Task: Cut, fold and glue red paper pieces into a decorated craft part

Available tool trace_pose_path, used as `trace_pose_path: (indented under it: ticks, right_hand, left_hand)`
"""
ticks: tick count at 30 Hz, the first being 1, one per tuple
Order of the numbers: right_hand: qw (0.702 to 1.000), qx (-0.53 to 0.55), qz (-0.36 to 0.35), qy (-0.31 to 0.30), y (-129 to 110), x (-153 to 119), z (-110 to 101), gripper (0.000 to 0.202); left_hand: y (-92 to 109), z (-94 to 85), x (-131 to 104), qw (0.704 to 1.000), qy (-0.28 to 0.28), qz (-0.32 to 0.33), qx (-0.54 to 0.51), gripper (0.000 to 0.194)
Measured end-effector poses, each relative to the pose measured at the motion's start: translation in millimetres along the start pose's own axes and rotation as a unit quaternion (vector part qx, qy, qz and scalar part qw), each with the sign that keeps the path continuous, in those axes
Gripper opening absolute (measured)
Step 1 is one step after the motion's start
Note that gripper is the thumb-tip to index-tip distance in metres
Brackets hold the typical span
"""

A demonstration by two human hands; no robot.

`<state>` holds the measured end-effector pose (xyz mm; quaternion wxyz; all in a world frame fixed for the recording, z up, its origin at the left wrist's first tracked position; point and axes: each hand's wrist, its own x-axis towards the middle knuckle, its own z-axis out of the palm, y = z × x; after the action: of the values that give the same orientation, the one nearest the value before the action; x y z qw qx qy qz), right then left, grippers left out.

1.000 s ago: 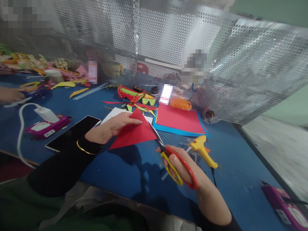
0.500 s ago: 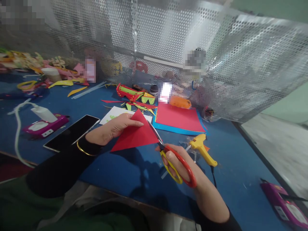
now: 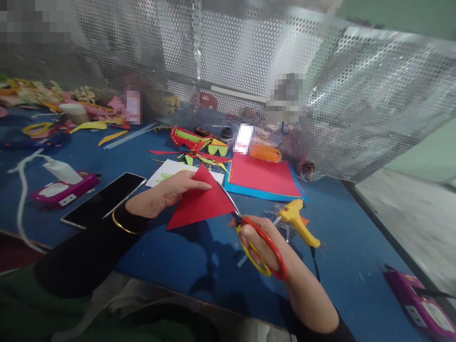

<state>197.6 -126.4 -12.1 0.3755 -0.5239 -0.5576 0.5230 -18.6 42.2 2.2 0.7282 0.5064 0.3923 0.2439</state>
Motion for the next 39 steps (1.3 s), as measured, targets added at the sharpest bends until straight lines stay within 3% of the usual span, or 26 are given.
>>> trace_pose_path:
  ticks: [9, 14, 19, 31, 36, 39]
  right_hand:
    - [1.000, -0.019, -0.013, -0.010, 0, -3, 0, 0.057]
    - [0.997, -0.058, -0.040, 0.030, -6, -7, 4, 0.048]
    - [0.997, -0.065, -0.046, -0.015, -11, -6, 4, 0.052]
    - [0.991, -0.098, -0.063, 0.070, -6, -14, 8, 0.041]
    - [0.997, -0.068, -0.036, -0.018, -4, -6, 2, 0.052]
    - [0.999, -0.036, -0.015, -0.020, -2, -2, 0, 0.054]
  left_hand:
    - [-3, -2.5, 8, 0.997, -0.003, 0.041, -0.060, 0.026]
    - [-3, -3.0, 7, 0.997, -0.016, 0.045, -0.059, 0.025]
    - [1, -1.6, 3, 0.999, -0.001, 0.041, -0.034, 0.021]
    - [-2, 2.8, -1, 0.999, -0.022, 0.031, -0.005, 0.019]
    - [-1, 3.4, 0, 0.999, -0.015, 0.031, -0.006, 0.016]
    - [-2, 2.9, 2, 1.000, -0.014, 0.026, -0.008, 0.019]
